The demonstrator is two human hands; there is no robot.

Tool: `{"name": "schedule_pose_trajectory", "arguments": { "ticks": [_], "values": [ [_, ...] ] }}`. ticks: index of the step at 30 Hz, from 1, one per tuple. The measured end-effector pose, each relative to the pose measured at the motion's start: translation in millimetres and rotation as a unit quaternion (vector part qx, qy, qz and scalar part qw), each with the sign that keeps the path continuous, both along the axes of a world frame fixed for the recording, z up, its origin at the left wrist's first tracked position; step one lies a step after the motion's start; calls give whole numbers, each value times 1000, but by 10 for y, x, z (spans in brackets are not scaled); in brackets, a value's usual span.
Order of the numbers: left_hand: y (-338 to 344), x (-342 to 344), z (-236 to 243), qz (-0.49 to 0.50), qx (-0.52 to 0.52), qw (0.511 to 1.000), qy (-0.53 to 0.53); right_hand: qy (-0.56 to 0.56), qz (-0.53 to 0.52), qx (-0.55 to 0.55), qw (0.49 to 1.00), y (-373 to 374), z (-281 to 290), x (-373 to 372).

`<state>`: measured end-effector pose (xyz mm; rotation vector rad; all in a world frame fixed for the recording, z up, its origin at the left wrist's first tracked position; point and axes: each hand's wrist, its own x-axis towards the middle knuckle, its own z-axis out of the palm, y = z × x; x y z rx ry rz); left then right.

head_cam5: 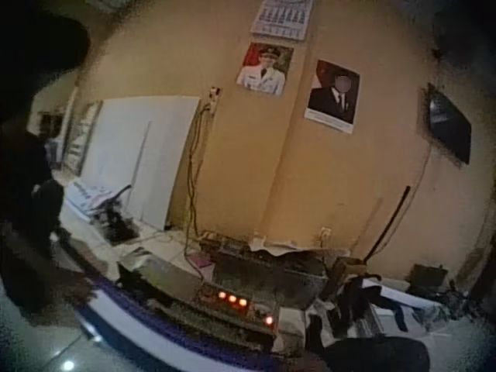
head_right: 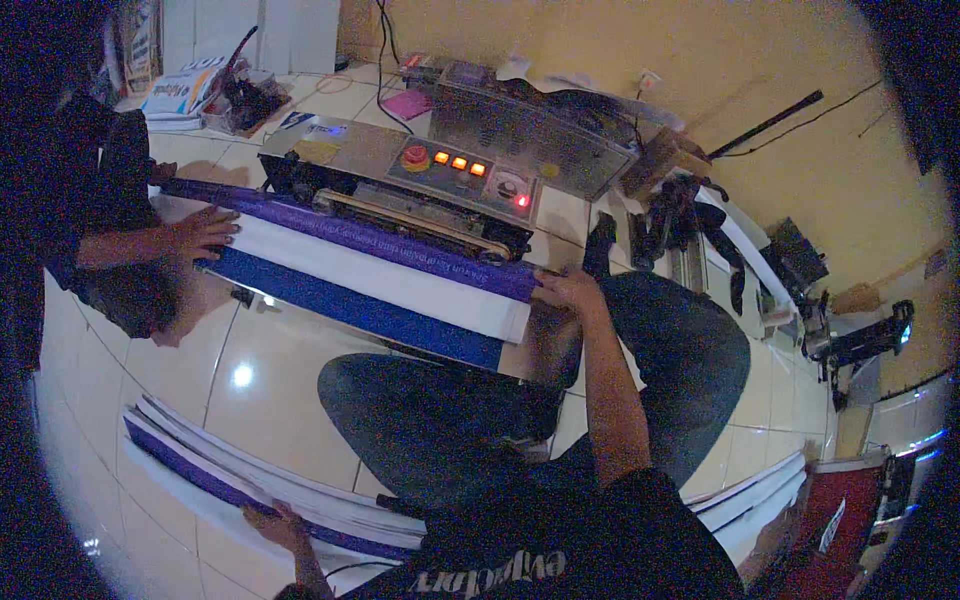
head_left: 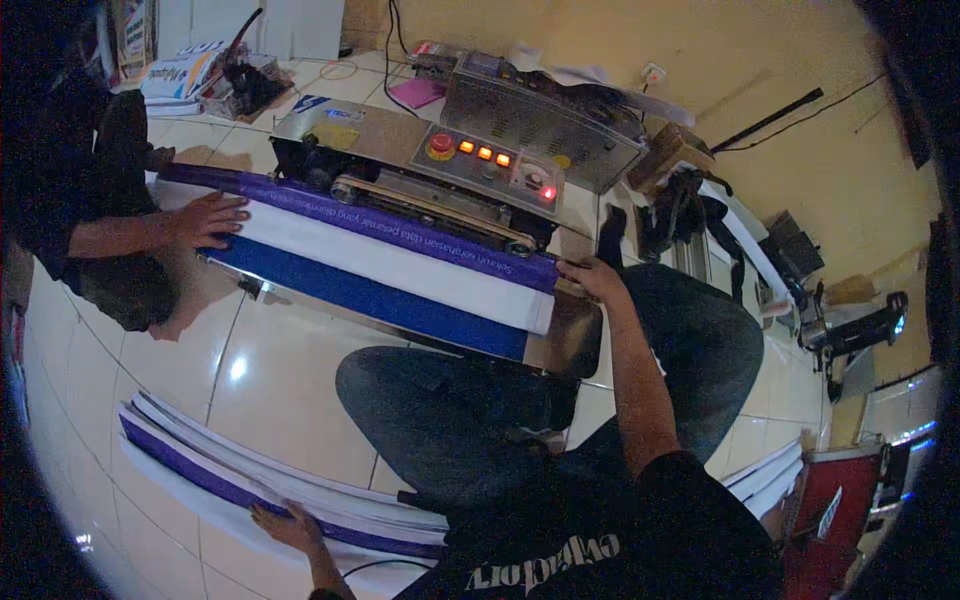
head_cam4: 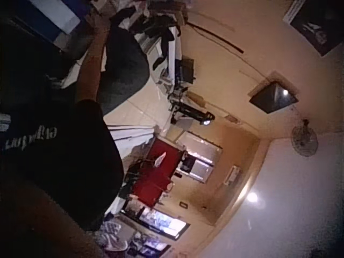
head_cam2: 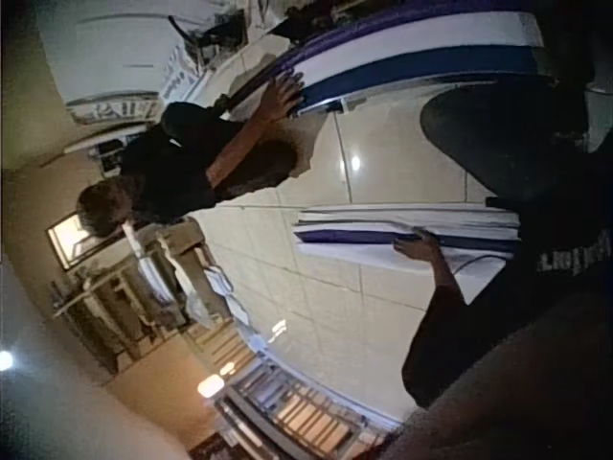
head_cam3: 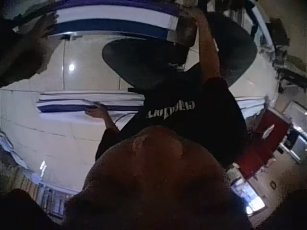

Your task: Using a continuous band sealer to seal the edges of long printed vinyl banners on the floor of a print shop.

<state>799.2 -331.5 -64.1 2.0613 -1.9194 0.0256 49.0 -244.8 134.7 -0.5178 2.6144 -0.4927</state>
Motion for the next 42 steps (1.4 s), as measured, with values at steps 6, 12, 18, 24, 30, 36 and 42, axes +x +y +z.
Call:
{"name": "schedule_pose_trajectory", "arguments": {
  "ticks": [6, 12, 18, 24, 30, 36, 42],
  "values": [
    [-19, 124, -107, 6, 2, 1000, -2, 72, 38, 3, 997, -67, -6, 282],
    [33, 25, 12, 6, -4, 1000, -6, 149, -47, -73, 985, -14, -132, 459],
    [-60, 143, -127, 7, 9, 1000, -16, 183, -9, -418, 890, -154, 310, -21],
    [-29, -194, 265, 8, 19, 1000, -3, 159, 67, -314, 934, -930, 1386, -9],
    [-27, 137, -338, 9, -19, 990, 139, 124, 235, -253, 930, -1522, 1225, -288],
    [6, 272, -206, 4, 50, 998, -27, 22, 229, -244, 942, -1918, 841, -180],
    [-9, -8, -21, 11, 1, 999, -53, 58, 265, -265, 925, -1909, 784, -90]
  ]
}}
